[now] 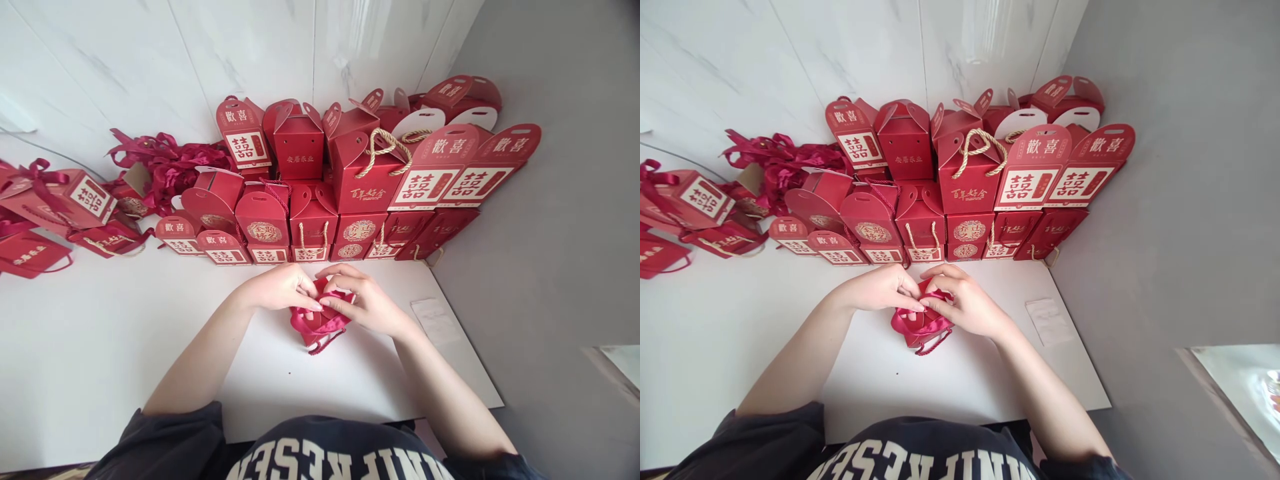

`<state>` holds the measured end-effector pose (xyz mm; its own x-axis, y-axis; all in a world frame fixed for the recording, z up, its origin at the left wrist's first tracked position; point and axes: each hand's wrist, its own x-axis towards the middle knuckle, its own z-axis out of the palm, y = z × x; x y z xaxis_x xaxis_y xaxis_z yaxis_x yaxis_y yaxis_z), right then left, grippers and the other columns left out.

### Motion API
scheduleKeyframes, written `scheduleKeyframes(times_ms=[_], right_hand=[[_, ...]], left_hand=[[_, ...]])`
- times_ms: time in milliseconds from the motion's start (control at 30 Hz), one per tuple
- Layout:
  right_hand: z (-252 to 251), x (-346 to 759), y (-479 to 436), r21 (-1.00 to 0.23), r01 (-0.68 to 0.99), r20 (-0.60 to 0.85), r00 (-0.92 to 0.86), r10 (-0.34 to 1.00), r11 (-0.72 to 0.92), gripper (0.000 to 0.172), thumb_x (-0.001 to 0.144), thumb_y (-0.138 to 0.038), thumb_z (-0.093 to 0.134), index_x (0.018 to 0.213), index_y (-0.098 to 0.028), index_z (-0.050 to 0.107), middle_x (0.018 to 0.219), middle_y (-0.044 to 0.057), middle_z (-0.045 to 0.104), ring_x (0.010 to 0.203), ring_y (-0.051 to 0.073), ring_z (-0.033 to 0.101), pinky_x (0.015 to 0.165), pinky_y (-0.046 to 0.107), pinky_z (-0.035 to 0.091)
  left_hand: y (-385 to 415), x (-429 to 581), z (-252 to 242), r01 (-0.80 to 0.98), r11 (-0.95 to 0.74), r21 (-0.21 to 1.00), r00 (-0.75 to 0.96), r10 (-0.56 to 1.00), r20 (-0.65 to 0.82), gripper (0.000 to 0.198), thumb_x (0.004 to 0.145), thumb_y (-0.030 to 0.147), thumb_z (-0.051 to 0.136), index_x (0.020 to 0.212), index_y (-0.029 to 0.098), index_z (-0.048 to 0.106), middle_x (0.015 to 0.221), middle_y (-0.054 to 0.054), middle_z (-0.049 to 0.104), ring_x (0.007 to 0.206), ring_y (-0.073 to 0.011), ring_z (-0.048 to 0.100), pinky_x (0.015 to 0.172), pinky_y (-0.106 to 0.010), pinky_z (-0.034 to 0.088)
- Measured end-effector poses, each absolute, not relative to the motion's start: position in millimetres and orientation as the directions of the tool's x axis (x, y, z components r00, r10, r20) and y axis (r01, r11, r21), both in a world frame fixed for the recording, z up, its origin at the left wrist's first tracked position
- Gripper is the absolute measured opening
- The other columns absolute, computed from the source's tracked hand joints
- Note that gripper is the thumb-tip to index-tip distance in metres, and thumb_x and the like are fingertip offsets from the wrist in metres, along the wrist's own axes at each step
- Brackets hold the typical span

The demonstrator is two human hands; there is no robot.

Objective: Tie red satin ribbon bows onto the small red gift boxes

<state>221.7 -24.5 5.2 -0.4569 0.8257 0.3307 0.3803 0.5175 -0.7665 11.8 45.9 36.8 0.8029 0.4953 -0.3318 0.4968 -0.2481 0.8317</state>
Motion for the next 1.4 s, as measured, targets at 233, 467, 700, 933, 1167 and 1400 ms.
scheduleKeyframes(times_ms=[233,467,700,933,1167,1400], right_hand=[[1.4,224.6,-32.8,-0.555,0.376,0.459,-0.605,0.65,0.742,0.009,0.094,-0.018,0.057,0.091,-0.018,0.065,0.088,0.007,0.069,0.083,0.019,0.062,0.078,0.034,0.05],[1.6,223.4,-49.0,-0.291,0.505,0.437,-0.686,0.582,0.813,0.02,0.099,-0.013,0.046,0.104,-0.017,0.065,0.1,0.011,0.073,0.099,0.021,0.066,0.085,0.036,0.052],[-6.2,223.8,-53.6,-0.237,0.504,0.437,-0.708,0.554,0.831,0.019,0.097,-0.013,0.048,0.106,-0.015,0.065,0.106,0.011,0.073,0.1,0.024,0.066,0.085,0.039,0.054],[-4.6,225.3,-37.0,-0.629,0.431,0.434,-0.496,0.752,0.647,0.011,0.097,-0.022,0.052,0.099,-0.019,0.063,0.099,0.009,0.069,0.093,0.021,0.062,0.087,0.039,0.05],[-17.7,219.3,-22.5,-0.649,0.489,0.382,-0.454,0.805,0.583,0.017,0.093,-0.011,0.053,0.104,-0.02,0.062,0.098,0.007,0.068,0.092,0.021,0.059,0.088,0.038,0.046],[-26.5,221.2,-19.5,-0.56,0.566,0.433,-0.424,0.796,0.606,0.017,0.096,-0.02,0.053,0.101,-0.02,0.07,0.092,0.008,0.068,0.086,0.02,0.06,0.082,0.038,0.045]], left_hand=[[57.7,7.9,24.2,0.489,-0.085,0.868,0.805,0.427,-0.412,0.018,0.077,0.022,0.07,0.091,0.016,0.079,0.079,-0.007,0.077,0.068,-0.0152,0.069,0.063,-0.023,0.052],[60.3,8.1,24.0,0.487,0.009,0.873,0.798,0.402,-0.449,0.015,0.074,0.022,0.073,0.087,0.017,0.079,0.066,-0.003,0.074,0.06,-0.0131,0.067,0.058,-0.022,0.052],[51.5,12.9,23.4,0.476,0.016,0.879,0.777,0.461,-0.429,0.013,0.075,0.018,0.069,0.084,0.015,0.077,0.059,-0.001,0.071,0.056,-0.0119,0.066,0.056,-0.021,0.051],[39.6,17.3,28.1,0.524,-0.185,0.832,0.766,0.529,-0.365,0.012,0.071,0.018,0.065,0.078,0.015,0.074,0.06,0.0,0.071,0.052,-0.0116,0.062,0.05,-0.02,0.044],[25.5,20.0,30.0,0.623,-0.42,0.66,0.701,0.675,-0.232,0.013,0.067,0.018,0.064,0.075,0.018,0.073,0.063,0.002,0.07,0.059,-0.0125,0.061,0.055,-0.021,0.041],[7.6,15.4,-4.0,0.59,-0.718,0.369,0.64,0.695,0.328,0.015,0.081,0.016,0.056,0.074,0.021,0.069,0.063,0.001,0.066,0.06,-0.0126,0.058,0.061,-0.024,0.042]])
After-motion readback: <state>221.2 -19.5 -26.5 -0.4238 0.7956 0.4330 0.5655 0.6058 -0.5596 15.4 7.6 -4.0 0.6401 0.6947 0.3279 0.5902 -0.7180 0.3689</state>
